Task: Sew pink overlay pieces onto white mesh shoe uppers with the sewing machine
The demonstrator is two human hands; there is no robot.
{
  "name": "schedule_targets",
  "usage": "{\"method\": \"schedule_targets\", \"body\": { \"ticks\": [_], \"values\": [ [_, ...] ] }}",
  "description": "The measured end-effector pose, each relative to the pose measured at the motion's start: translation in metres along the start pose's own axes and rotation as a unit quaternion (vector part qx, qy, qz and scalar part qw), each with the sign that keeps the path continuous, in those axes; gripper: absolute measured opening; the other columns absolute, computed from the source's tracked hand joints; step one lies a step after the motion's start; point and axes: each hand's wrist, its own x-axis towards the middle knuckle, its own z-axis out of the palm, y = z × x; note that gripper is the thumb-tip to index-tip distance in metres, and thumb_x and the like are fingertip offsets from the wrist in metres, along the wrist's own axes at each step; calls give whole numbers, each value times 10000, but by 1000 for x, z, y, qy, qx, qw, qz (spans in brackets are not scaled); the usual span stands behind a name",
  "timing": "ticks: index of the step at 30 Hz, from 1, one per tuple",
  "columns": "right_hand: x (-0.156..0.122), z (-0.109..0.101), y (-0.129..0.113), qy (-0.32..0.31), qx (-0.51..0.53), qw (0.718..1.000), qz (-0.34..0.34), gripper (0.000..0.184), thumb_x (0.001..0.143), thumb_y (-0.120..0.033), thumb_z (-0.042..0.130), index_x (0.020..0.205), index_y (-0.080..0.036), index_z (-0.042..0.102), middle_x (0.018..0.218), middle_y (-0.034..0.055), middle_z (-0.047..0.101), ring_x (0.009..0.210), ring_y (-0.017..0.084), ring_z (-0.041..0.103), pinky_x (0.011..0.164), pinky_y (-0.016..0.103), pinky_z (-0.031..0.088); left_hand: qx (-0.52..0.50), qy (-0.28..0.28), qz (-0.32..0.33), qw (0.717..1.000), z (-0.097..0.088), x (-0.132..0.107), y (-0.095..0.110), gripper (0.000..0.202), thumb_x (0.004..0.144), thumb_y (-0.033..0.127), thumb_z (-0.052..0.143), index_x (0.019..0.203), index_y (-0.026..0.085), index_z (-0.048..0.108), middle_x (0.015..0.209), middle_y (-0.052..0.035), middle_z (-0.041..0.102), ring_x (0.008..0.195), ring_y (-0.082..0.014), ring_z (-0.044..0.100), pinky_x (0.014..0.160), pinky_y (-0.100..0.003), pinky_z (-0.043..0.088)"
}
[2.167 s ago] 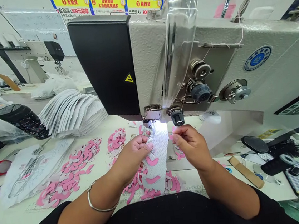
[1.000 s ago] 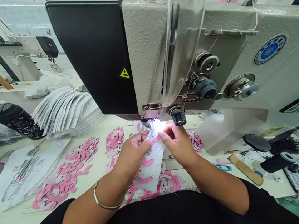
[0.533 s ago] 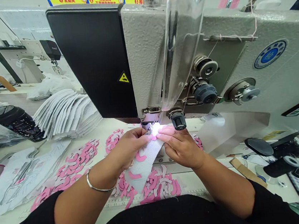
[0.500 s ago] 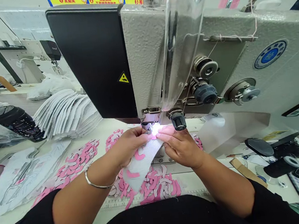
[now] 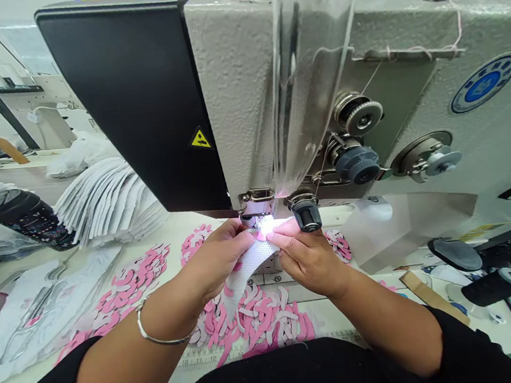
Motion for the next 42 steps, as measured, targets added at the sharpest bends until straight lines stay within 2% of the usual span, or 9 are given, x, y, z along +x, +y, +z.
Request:
{"method": "schedule_targets", "body": {
  "ticks": [4,10,15,23,28,31,34,42],
  "values": [
    [1,-1,0,1,4,1000,0,520,869,-90,593,1349,-282,536,1117,75,666,1094,266,591,962,496,485,-13,-10,6,1000,-1,1,-1,181,745,301,708,874,188,651,689,22,575,578,-100,491,475,-212,313],
    [2,-2,-2,-5,14,1000,5,562,857,-74,579,1365,-306,516,1152,53,664,1124,254,588,981,480,474,-41,-15,12,999,1,1,2,200,716,258,727,882,173,656,722,-2,625,653,-133,569,590,-249,427],
    [3,-3,-3,-3,10,1000,13,512,856,-65,573,1319,-281,550,1171,58,666,1127,248,588,998,469,462,-73,-32,10,997,0,5,-1,190,697,238,754,850,173,661,716,-5,643,660,-141,596,620,-259,466],
    [3,-2,-3,6,-2,1000,15,416,874,-106,581,1259,-263,581,1149,46,677,1128,218,582,1025,419,429,-122,-14,-2,992,4,0,3,173,638,183,767,772,175,657,671,12,645,617,-137,607,583,-247,476],
    [2,-2,-2,-2,5,1000,22,436,867,-96,569,1265,-276,582,1158,41,673,1140,218,576,1031,428,437,-126,-40,-5,991,5,-1,6,144,659,169,740,779,177,661,678,11,653,628,-145,615,592,-262,478],
    [1,-2,-2,-8,12,999,29,440,868,-105,572,1265,-293,588,1157,36,671,1154,224,571,1041,439,437,-120,-34,1,992,4,0,4,128,668,160,731,765,178,649,666,20,643,609,-131,598,575,-248,463],
    [2,-2,-1,-11,11,999,31,420,870,-111,570,1250,-289,599,1168,44,665,1148,233,570,1036,449,439,-128,-26,5,991,3,1,3,128,677,147,732,768,183,650,671,27,649,617,-123,600,592,-242,470],
    [4,-4,3,-17,27,999,24,360,892,-141,559,1223,-273,608,1155,62,653,1102,234,595,994,465,469,-142,-47,9,989,2,1,1,142,691,160,754,799,179,664,709,13,669,684,-140,629,661,-262,491]
  ]
}}
